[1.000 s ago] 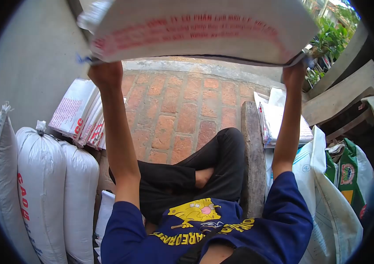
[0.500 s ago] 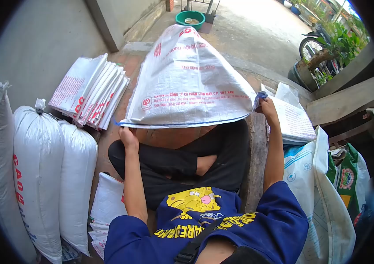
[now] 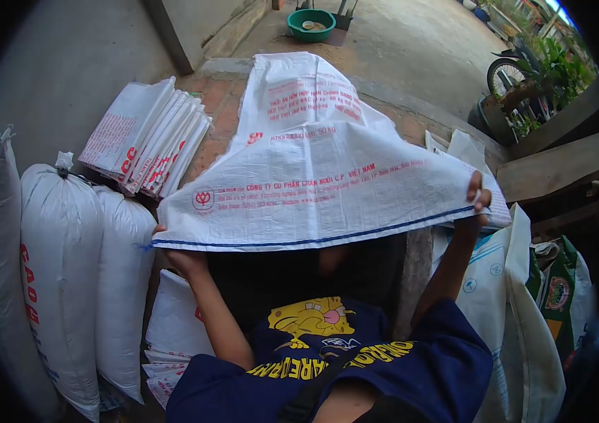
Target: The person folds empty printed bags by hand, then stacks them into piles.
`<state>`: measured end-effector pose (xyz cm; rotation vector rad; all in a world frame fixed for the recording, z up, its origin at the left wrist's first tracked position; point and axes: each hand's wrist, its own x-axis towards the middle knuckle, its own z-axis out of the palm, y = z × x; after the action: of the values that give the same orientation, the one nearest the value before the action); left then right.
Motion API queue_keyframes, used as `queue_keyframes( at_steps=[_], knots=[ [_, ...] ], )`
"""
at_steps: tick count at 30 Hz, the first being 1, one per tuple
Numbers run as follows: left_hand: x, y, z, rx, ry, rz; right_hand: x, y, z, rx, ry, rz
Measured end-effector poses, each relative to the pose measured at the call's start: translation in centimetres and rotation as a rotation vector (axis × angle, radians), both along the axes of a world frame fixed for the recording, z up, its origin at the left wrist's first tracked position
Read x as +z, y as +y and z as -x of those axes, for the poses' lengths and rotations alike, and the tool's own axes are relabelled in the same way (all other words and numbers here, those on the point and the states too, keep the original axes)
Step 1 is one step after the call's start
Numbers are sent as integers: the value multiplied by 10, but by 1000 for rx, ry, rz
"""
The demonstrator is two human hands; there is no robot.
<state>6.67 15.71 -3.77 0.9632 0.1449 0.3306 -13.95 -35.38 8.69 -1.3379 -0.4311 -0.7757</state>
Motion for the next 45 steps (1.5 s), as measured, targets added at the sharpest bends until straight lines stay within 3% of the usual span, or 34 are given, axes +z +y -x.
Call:
queue_keyframes(
  at_steps=[2,4,5,6,7,8,9,11,12,13,14,15,16,18,19,21,22,24,25,27,33,35,37,38,39,40,42,43,45],
  knots=[
    [4,-1,-12,-91,57,409,39,47,-8,-50,-185,98],
    [0,-5,-21,-105,86,439,88,55,-43,581,-398,602],
    [-4,-4,-22,-50,104,404,98,87,-57,835,-366,643],
    [-5,-5,-25,1,120,366,102,115,-56,1091,-90,648],
    [28,-18,-16,36,181,367,97,119,-54,1119,8,585],
    [24,-8,-20,21,181,362,92,123,-53,1142,104,514],
    [14,12,-20,19,139,360,71,98,-54,1103,161,340],
    [14,35,-13,-4,56,294,25,50,-49,190,444,204],
    [17,41,-9,-7,63,293,2,26,-46,-151,634,83],
    [18,48,-6,17,114,282,-44,4,-63,-649,786,81],
    [17,59,-1,39,166,268,-142,-49,-70,-1048,863,228],
    [-17,93,-8,162,77,-180,-148,-47,-61,-912,1239,271],
    [-20,113,-6,161,72,-179,-182,-60,-64,-913,1235,269],
    [-21,138,-3,202,94,-690,-274,-96,-83,-61,1477,-278],
    [-17,146,3,262,108,-776,-257,-83,-88,-53,1482,-288],
    [-17,150,5,264,146,-722,-185,-56,-103,225,1531,-415],
    [-18,150,3,278,178,-654,-191,-65,-115,221,1528,-414],
    [-24,159,4,278,212,-494,-228,-77,-155,47,1909,-158],
    [-24,163,4,279,220,-445,-296,-106,-173,312,1627,148],
    [-29,172,8,280,231,-393,-277,-96,-179,166,1773,246],
    [-53,195,11,218,239,-433,-260,-89,-183,-84,1759,759],
    [-51,196,13,167,218,-582,-255,-87,-189,-134,1742,785],
    [-71,218,15,95,154,-983,-241,-83,-205,-140,1703,660],
    [-78,224,14,97,115,-1233,-230,-82,-220,-156,1657,540],
    [-80,225,14,127,65,-1476,-222,-85,-235,-209,1383,298],
    [-77,209,18,129,21,-1171,-214,-92,-251,-257,1102,65],
    [-77,188,16,120,-16,-869,-161,-115,-294,-347,869,25],
    [-82,180,11,17,104,-804,-121,-105,-298,-374,739,62],
    [-45,119,11,-2,271,97,-41,-82,-295,-393,608,105]
  ],
)
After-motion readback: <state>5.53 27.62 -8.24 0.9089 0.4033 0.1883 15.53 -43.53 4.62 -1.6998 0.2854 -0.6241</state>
